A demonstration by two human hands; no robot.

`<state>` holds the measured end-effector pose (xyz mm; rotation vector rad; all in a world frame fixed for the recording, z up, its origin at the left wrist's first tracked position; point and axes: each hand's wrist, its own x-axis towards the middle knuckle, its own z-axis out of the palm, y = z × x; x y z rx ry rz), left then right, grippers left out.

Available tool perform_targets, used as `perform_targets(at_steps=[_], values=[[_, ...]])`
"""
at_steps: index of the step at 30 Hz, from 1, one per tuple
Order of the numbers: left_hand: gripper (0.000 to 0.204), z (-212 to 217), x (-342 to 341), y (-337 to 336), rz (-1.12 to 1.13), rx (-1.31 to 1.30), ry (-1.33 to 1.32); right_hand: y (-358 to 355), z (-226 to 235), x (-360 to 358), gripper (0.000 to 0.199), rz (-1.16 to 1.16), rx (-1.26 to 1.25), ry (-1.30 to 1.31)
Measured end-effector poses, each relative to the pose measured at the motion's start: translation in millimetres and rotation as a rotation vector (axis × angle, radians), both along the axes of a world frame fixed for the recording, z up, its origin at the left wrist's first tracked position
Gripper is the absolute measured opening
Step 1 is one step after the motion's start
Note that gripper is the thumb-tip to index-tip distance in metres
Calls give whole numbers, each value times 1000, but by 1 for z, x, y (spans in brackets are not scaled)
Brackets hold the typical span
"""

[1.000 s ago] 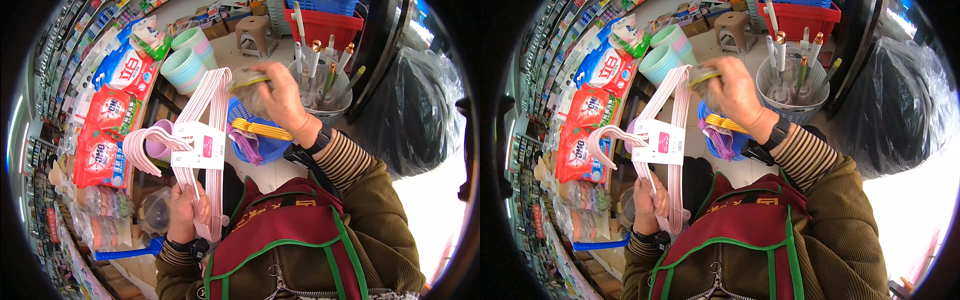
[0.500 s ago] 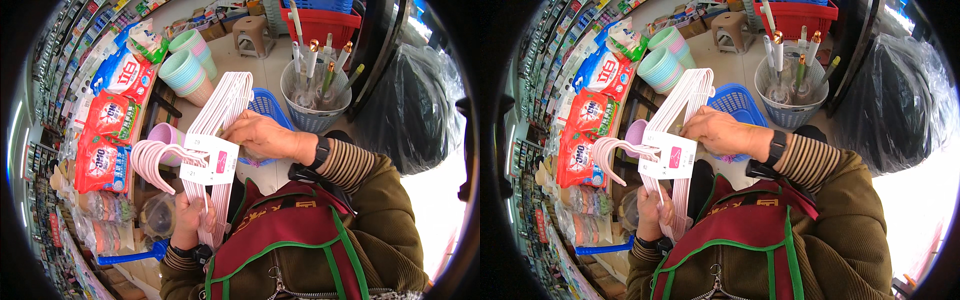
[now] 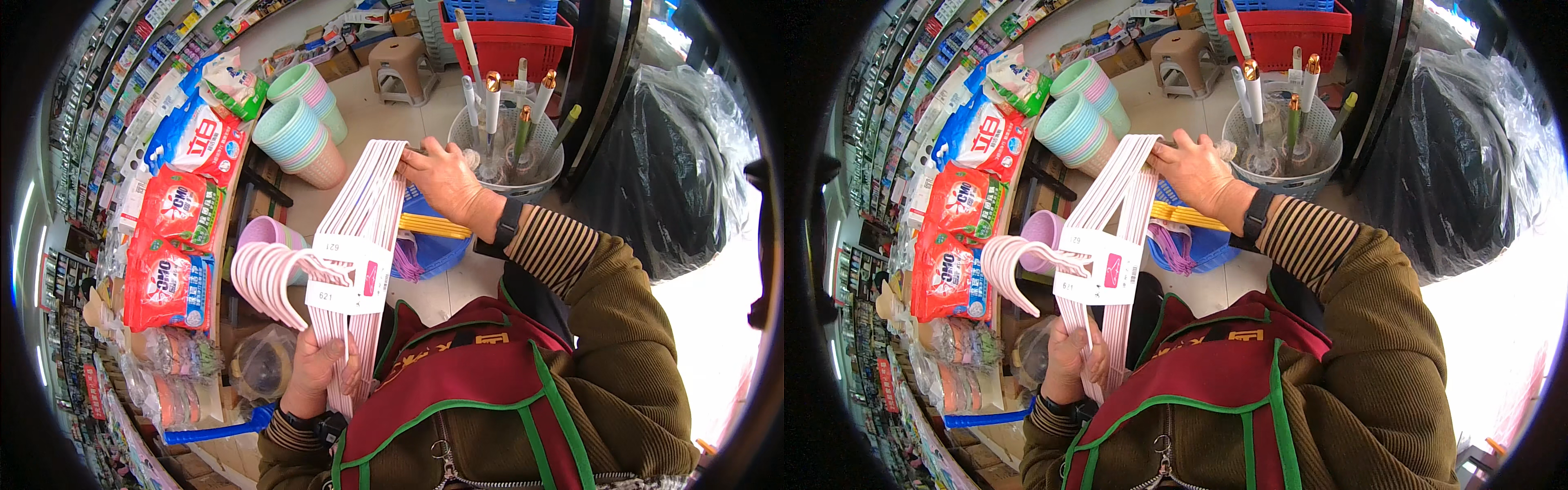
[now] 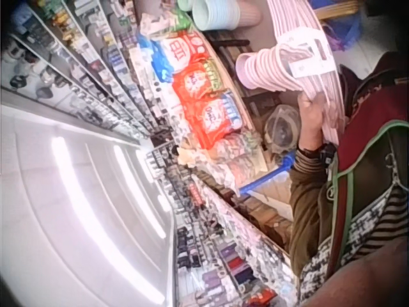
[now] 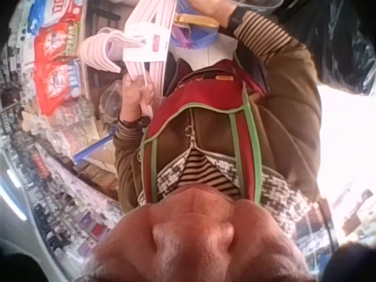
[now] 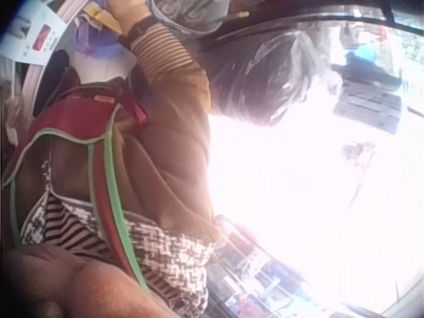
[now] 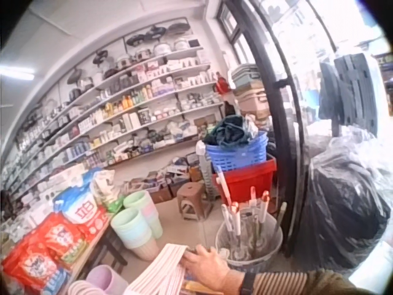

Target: The person removes plastic hangers from their packaging using a small yellow tool, then wipes each hanger with a cloth and places them into a blue basket. The process is repeated for multiple hangers of different colors.

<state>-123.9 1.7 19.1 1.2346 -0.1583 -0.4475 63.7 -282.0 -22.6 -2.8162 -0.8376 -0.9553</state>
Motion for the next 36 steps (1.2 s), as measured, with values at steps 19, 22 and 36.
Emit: perform_targets(at_steps=[19, 22, 36], values=[[33, -3, 18, 12, 3, -266, 45, -16, -1, 10, 21, 175, 1004, 356], [32, 2, 28, 9, -42, -359, 82, -16, 9, 15, 32, 395, 644, 110], [35, 40, 34, -31, -244, -231, 204, 2, -8, 72, 49, -269, 892, 504]])
